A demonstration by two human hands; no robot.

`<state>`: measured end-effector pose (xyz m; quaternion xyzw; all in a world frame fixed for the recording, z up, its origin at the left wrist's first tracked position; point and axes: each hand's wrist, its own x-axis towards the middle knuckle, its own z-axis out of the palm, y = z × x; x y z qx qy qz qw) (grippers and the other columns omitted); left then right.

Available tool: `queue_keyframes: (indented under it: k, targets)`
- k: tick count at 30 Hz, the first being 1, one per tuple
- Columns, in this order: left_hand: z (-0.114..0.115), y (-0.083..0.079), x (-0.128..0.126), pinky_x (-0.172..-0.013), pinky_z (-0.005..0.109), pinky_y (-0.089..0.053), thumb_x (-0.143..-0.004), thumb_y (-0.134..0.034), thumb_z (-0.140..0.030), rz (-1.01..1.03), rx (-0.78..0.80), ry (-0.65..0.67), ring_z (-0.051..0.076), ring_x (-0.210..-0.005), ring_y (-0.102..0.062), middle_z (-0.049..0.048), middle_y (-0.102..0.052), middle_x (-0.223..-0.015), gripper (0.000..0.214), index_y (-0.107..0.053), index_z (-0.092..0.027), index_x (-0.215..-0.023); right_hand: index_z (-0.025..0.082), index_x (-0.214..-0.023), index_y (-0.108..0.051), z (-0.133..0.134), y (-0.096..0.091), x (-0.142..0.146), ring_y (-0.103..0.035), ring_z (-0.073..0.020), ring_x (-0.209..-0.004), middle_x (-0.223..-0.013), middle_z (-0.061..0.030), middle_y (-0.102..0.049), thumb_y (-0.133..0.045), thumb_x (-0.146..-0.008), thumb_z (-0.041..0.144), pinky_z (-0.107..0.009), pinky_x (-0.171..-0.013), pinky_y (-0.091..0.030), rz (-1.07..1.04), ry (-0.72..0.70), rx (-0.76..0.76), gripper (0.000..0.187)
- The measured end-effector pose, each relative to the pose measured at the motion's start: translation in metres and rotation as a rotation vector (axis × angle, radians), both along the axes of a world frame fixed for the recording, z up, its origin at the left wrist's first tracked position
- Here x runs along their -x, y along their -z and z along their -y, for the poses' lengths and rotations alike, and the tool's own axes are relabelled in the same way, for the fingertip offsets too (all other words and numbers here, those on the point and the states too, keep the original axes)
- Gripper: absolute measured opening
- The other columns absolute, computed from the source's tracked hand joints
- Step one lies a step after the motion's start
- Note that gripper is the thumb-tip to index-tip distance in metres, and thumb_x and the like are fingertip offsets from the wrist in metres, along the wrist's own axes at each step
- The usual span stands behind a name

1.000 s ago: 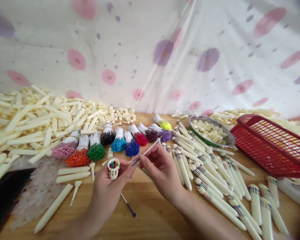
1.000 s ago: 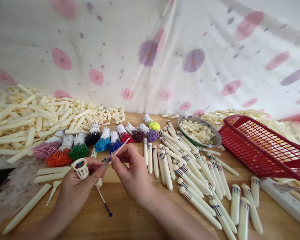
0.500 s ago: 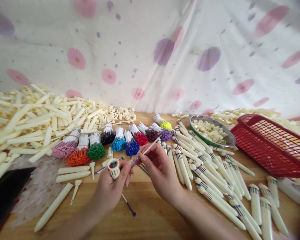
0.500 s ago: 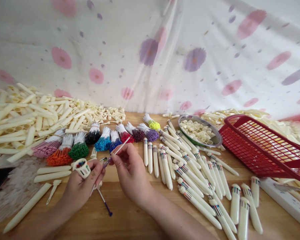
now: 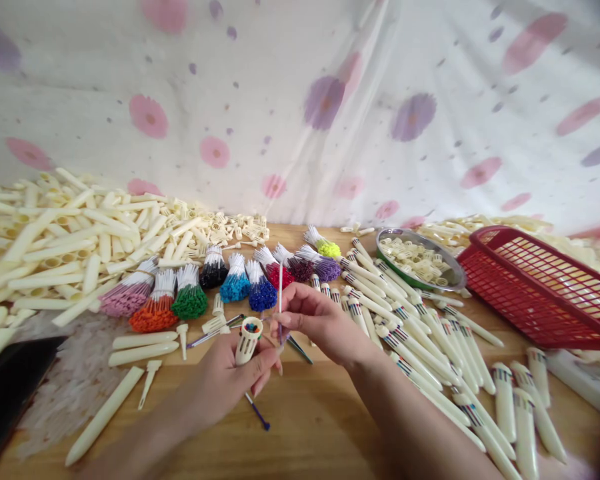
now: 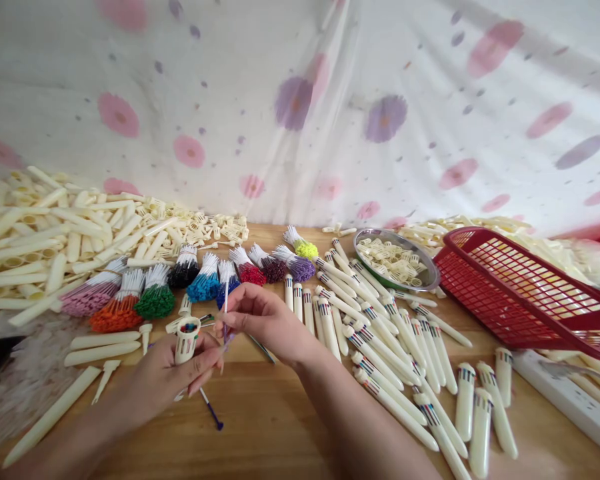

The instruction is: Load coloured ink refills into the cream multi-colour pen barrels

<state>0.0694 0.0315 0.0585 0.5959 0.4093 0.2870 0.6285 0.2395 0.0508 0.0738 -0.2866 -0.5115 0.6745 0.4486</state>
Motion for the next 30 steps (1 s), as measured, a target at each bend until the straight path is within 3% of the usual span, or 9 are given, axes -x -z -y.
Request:
queue_keyframes:
  k: [2,4,8,12,19,22,25,27,30]
  targets:
    - [-0.002,-0.003,0.000,-0.040,0.020,-0.021,-0.077,-0.060,-0.036,-0.056,0.024,-0.006,0.007,-0.039,-0.033,-0.0046,-0.049,-0.043,0.026,-0.060,-0.016,-0.061,0.017,-0.076,-0.054,-0.002,0.001,-0.003,-0.055,-0.0095,-0.062,-0.068,0.0018,-0.059,-0.068,-0.075,0.029,-0.024,-0.061,-0.044,0.022,-0.085,-0.003,0.019]
    - [-0.002,-0.005,-0.001,-0.039,0.020,-0.019,-0.076,-0.062,-0.036,-0.043,0.092,-0.055,0.007,-0.039,-0.032,-0.0038,-0.049,-0.044,0.029,-0.057,-0.016,-0.056,0.018,-0.077,-0.055,0.000,0.001,-0.005,-0.055,-0.0109,-0.065,-0.070,0.0017,-0.057,-0.066,-0.077,0.029,-0.027,-0.065,-0.044,0.049,-0.056,-0.088,0.016]
    - [0.004,-0.010,-0.003,-0.038,0.017,-0.015,-0.072,-0.066,-0.038,0.198,0.354,-0.107,0.003,-0.039,-0.023,-0.0057,-0.046,-0.046,0.026,-0.057,-0.015,-0.062,0.020,-0.076,-0.059,0.009,-0.001,-0.005,-0.054,-0.0145,-0.085,-0.083,-0.0014,-0.056,-0.063,-0.079,0.024,-0.031,-0.078,-0.042,0.116,0.129,-0.320,0.007]
    - [0.012,-0.015,-0.004,-0.036,0.014,-0.011,-0.065,-0.074,-0.033,0.441,0.548,-0.095,0.001,-0.039,-0.015,-0.0069,-0.046,-0.050,0.023,-0.060,-0.014,-0.071,0.023,-0.078,-0.059,0.012,0.004,0.001,-0.055,-0.0163,-0.085,-0.078,-0.0014,-0.061,-0.063,-0.079,0.024,-0.032,-0.077,-0.044,-0.020,0.186,-0.274,0.004]
    - [0.013,-0.012,-0.007,-0.037,0.015,-0.015,-0.069,-0.070,-0.037,0.438,0.302,-0.212,0.001,-0.038,-0.021,-0.0070,-0.046,-0.050,0.023,-0.064,-0.016,-0.075,0.023,-0.075,-0.055,0.012,0.010,0.021,-0.054,-0.0140,-0.069,-0.070,0.0015,-0.060,-0.072,-0.069,0.030,-0.029,-0.068,-0.044,-0.367,0.226,0.132,0.019]
    - [0.014,-0.010,-0.006,-0.037,0.017,-0.018,-0.074,-0.064,-0.036,0.292,0.147,-0.253,0.003,-0.038,-0.025,-0.0049,-0.048,-0.051,0.021,-0.062,-0.016,-0.066,0.022,-0.077,-0.058,0.013,0.005,0.019,-0.054,-0.0129,-0.071,-0.075,0.0008,-0.062,-0.071,-0.070,0.027,-0.028,-0.072,-0.043,-0.339,0.220,0.111,0.016]
    - [0.015,-0.009,-0.004,-0.042,0.020,-0.028,-0.072,-0.066,-0.026,0.093,-0.173,-0.387,0.009,-0.042,-0.038,-0.0024,-0.053,-0.053,0.013,-0.064,-0.019,-0.062,0.021,-0.077,-0.059,0.014,0.000,0.016,-0.054,-0.0125,-0.073,-0.083,-0.0009,-0.062,-0.067,-0.075,0.026,-0.028,-0.073,-0.043,-0.247,0.207,0.052,0.011]
    - [0.016,-0.006,-0.003,-0.048,0.022,-0.034,-0.069,-0.068,-0.020,0.023,-0.340,-0.462,0.013,-0.050,-0.047,-0.0012,-0.057,-0.056,0.002,-0.068,-0.021,-0.070,0.020,-0.078,-0.058,0.016,-0.002,0.014,-0.053,-0.0127,-0.075,-0.088,-0.0013,-0.059,-0.067,-0.075,0.027,-0.029,-0.074,-0.044,-0.181,0.220,0.022,0.011]
    - [0.016,0.001,0.000,-0.058,0.024,-0.039,-0.069,-0.067,-0.016,-0.022,-0.464,-0.482,0.017,-0.059,-0.055,0.0000,-0.065,-0.066,0.017,-0.071,-0.025,-0.082,0.021,-0.079,-0.055,0.019,-0.003,0.015,-0.053,-0.0131,-0.077,-0.086,-0.0006,-0.056,-0.065,-0.077,0.030,-0.030,-0.076,-0.045,-0.104,0.247,-0.022,0.014]
